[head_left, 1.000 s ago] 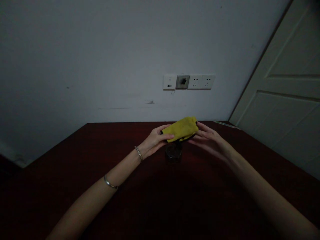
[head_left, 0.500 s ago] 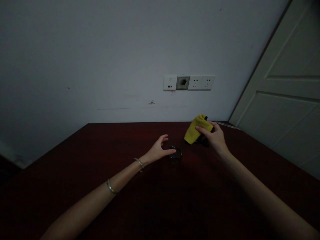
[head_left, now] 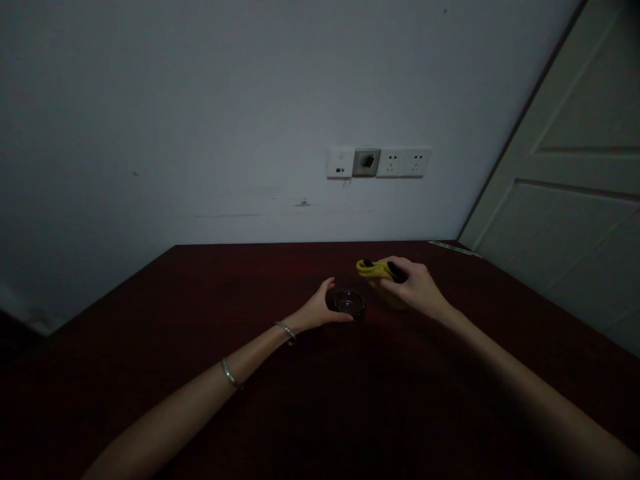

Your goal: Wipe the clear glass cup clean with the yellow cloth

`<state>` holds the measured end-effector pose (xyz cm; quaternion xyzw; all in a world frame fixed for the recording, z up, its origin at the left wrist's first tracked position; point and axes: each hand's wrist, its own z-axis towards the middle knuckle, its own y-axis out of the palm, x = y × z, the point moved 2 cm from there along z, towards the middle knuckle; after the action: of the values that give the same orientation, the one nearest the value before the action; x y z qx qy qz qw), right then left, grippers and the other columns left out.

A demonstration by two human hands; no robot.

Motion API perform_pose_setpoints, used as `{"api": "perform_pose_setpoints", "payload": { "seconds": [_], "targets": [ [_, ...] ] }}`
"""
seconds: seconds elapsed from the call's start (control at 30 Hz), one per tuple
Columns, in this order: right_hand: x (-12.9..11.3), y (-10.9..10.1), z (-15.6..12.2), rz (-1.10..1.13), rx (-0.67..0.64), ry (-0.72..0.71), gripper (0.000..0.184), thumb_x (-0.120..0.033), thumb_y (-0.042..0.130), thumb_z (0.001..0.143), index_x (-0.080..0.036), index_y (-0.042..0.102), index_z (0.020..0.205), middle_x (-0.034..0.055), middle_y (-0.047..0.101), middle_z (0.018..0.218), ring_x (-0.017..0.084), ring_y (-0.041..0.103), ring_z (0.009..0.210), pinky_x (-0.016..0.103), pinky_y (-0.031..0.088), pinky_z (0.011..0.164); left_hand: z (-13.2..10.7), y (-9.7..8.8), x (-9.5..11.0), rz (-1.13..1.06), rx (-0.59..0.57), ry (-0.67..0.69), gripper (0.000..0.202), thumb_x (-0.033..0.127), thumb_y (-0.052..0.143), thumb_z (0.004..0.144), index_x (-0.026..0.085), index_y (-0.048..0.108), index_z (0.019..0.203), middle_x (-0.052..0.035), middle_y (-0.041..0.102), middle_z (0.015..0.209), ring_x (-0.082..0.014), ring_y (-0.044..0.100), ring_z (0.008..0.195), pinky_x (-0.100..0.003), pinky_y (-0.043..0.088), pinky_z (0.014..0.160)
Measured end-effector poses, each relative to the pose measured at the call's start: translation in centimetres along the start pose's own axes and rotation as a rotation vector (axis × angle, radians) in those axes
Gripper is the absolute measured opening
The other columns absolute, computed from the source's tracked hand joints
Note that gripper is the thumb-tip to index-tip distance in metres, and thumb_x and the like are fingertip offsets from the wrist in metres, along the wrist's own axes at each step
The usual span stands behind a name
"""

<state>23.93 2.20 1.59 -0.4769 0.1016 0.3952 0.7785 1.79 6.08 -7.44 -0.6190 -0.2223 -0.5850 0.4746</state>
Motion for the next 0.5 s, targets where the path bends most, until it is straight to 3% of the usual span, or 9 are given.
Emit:
{"api": "perform_pose_setpoints", "payload": {
  "seconds": [0.1, 0.23, 0.5],
  "targets": [
    [-1.1, 0.3, -0.2, -0.155, -0.199, -0.249, 0.032, -0.014, 0.056, 0.076, -0.018, 0.065, 0.106, 0.0096, 0.067, 0.105, 0.024, 0.061, 0.098, 0.039, 0.049, 0.086, 0.2, 0.2, -0.4, 0.006, -0.003, 0.003, 0.116, 0.036, 0.086, 0.049, 0.011, 0.021, 0.142, -0.0265, 0.028, 0.146, -0.0336, 0.031, 0.135, -0.048, 0.025, 0.111],
    [-2.0, 1.3, -0.1, -0.385, -0.393, -0.536, 0.033, -0.007, 0.055, 0.080, -0.018, 0.063, 0.110, 0.0117, 0.067, 0.106, 0.024, 0.061, 0.094, 0.040, 0.049, 0.079, 0.2, 0.4, -0.6, 0.034, 0.003, -0.002, 0.115, 0.035, 0.087, 0.047, 0.011, 0.025, 0.141, -0.0253, 0.030, 0.145, -0.0338, 0.032, 0.134, -0.047, 0.025, 0.111],
    [-2.4, 3.1, 1.6, -0.598, -0.522, -0.955, 0.026, -0.009, 0.050, 0.089, -0.017, 0.060, 0.111, 0.0095, 0.066, 0.105, 0.020, 0.059, 0.097, 0.037, 0.044, 0.083, -0.3, 1.0, -0.1, 0.086, 0.064, -0.011, 0.106, 0.031, 0.088, 0.045, 0.015, 0.036, 0.136, -0.0201, 0.044, 0.136, -0.0352, 0.039, 0.128, -0.052, 0.028, 0.108]
  ]
}}
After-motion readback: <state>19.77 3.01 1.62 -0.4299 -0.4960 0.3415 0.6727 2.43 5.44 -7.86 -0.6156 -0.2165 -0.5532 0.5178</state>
